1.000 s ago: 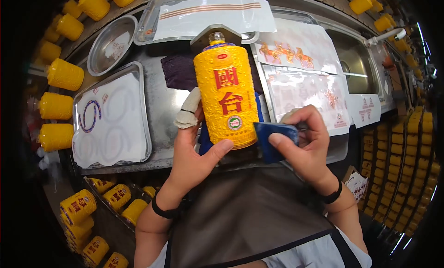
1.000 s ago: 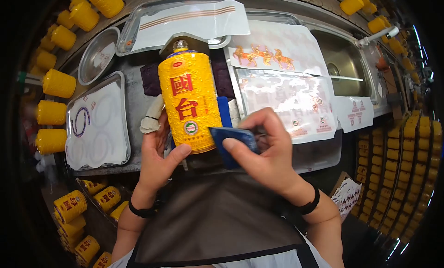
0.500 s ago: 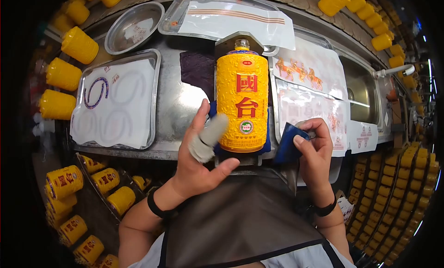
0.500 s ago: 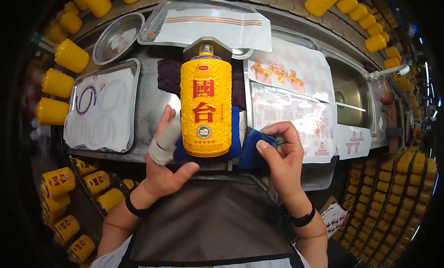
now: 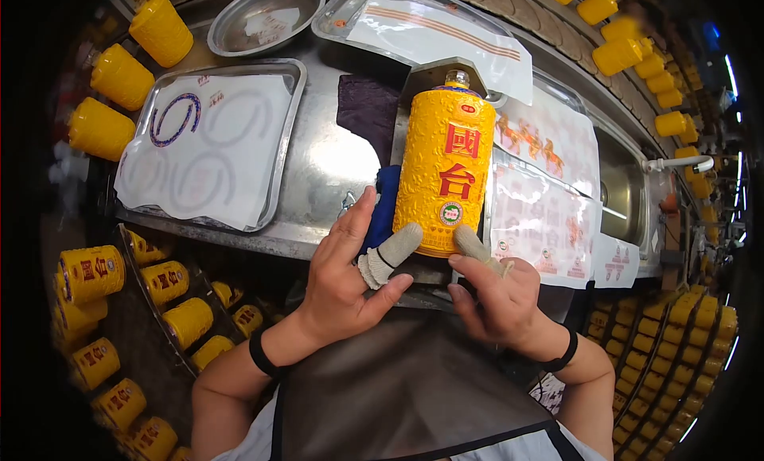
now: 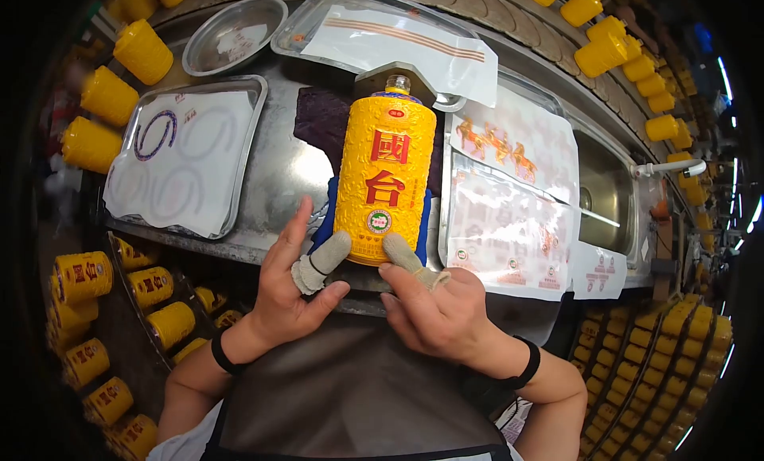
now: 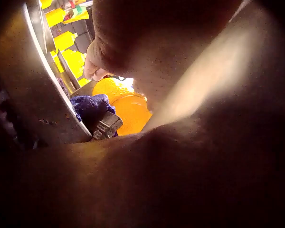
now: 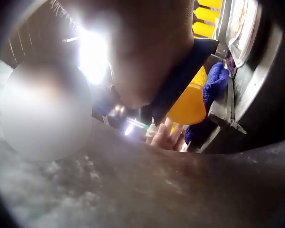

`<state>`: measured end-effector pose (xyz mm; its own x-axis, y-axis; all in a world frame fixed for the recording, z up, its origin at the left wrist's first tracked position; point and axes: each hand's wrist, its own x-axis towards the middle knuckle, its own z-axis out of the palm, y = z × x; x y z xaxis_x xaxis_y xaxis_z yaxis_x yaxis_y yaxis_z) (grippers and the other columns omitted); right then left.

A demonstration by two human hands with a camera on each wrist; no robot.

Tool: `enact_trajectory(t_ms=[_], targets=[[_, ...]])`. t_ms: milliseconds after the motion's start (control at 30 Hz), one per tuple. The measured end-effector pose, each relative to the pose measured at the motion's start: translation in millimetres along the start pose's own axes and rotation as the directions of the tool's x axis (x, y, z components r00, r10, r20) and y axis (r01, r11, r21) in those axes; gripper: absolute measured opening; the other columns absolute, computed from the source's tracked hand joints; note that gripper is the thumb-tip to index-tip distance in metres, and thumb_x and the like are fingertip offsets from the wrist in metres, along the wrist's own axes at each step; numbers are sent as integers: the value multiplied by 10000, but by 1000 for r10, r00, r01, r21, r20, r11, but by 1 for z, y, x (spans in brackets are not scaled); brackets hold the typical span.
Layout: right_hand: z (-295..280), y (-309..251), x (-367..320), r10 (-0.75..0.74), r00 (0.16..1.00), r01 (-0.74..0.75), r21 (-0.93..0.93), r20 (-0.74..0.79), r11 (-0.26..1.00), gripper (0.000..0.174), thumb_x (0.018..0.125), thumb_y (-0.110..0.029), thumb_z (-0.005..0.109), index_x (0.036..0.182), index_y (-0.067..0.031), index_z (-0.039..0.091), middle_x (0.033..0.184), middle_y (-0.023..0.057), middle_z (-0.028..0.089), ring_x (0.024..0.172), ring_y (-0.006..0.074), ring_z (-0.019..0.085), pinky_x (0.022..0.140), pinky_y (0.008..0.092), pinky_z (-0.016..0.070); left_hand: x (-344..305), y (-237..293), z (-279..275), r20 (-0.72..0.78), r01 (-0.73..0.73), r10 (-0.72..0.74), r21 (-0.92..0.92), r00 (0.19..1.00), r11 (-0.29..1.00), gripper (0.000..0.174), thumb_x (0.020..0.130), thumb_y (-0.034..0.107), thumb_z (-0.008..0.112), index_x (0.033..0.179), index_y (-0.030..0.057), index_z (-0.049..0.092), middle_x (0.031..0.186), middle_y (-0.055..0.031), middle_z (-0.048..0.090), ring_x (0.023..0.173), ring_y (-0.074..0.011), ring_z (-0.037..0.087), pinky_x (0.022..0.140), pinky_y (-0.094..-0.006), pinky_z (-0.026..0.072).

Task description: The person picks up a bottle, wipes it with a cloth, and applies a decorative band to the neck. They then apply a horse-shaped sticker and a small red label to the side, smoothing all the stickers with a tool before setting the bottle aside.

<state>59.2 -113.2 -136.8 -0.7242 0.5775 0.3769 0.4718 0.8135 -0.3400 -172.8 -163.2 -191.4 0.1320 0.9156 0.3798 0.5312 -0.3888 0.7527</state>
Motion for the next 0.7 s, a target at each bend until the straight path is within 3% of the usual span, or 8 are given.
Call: enact_trajectory(t_ms=[100, 200, 300, 400, 500, 633, 700], targets=[[-3, -8, 15, -40, 997, 46, -87, 70, 995, 412, 712, -123, 776, 1103, -54, 664, 689, 8, 600, 510, 129, 524, 477, 290, 366, 3, 1, -2, 2, -5, 5, -50, 1000, 999, 499, 783, 191, 755, 1238, 17, 645, 1490, -314, 346, 1311, -459, 452, 1073, -465, 383], [0, -13, 23, -97, 986, 122, -186, 137, 975, 419, 720, -207, 793, 1100, -81, 669, 604, -51, 463, 473, 102, 461, 464, 285, 341, 1, 1, -1, -8, 55, -57, -130, 998, 990, 528, 775, 157, 753, 1259, -7, 620, 1490, -319, 344, 1329, -449, 441, 1091, -446, 367], [5, -16, 27, -114, 985, 142, -232, 132, 962, 425, 722, -248, 795, 1098, -93, 672, 588, -57, 408, 467, 95, 445, 465, 282, 347, -1, 0, -2, -2, 57, -58, -131, 998, 990, 559, 764, 140, 754, 1275, -26, 599, 1493, -319, 339, 1349, -444, 420, 1102, -431, 355], [3, -9, 26, -156, 975, 184, -177, 160, 967, 401, 724, -202, 784, 1092, -85, 673, 656, -37, 541, 490, 109, 493, 470, 279, 357, -1, 6, -1, -7, 81, -82, -128, 997, 989, 559, 760, 140, 755, 1274, -19, 603, 1492, -323, 338, 1341, -449, 426, 1097, -434, 361], [4, -1, 7, -119, 992, 114, -99, -47, 989, 382, 725, -137, 764, 1089, -69, 669, 803, 39, 674, 531, 142, 556, 484, 287, 389, 2, 10, -3, 17, 35, -34, -86, 999, 996, 554, 763, 159, 753, 1278, 7, 612, 1488, -322, 340, 1335, -456, 426, 1094, -450, 363], [5, -1, -19, 112, 990, -109, 39, -89, 993, 368, 742, -109, 749, 1093, -50, 660, 944, 119, 712, 558, 194, 609, 504, 311, 426, 18, 13, -5, 70, -85, 79, 73, 994, 994, 607, 747, 226, 776, 1300, 37, 612, 1509, -318, 310, 1319, -464, 435, 1068, -462, 376], [7, -1, -28, 189, 979, -181, 97, -77, 979, 359, 748, -114, 749, 1090, -49, 662, 917, 129, 710, 537, 200, 598, 492, 318, 419, 29, 18, -4, 48, -72, 67, 114, 997, 991, 569, 751, 262, 776, 1270, 70, 643, 1494, -317, 330, 1318, -467, 427, 1071, -480, 373]])
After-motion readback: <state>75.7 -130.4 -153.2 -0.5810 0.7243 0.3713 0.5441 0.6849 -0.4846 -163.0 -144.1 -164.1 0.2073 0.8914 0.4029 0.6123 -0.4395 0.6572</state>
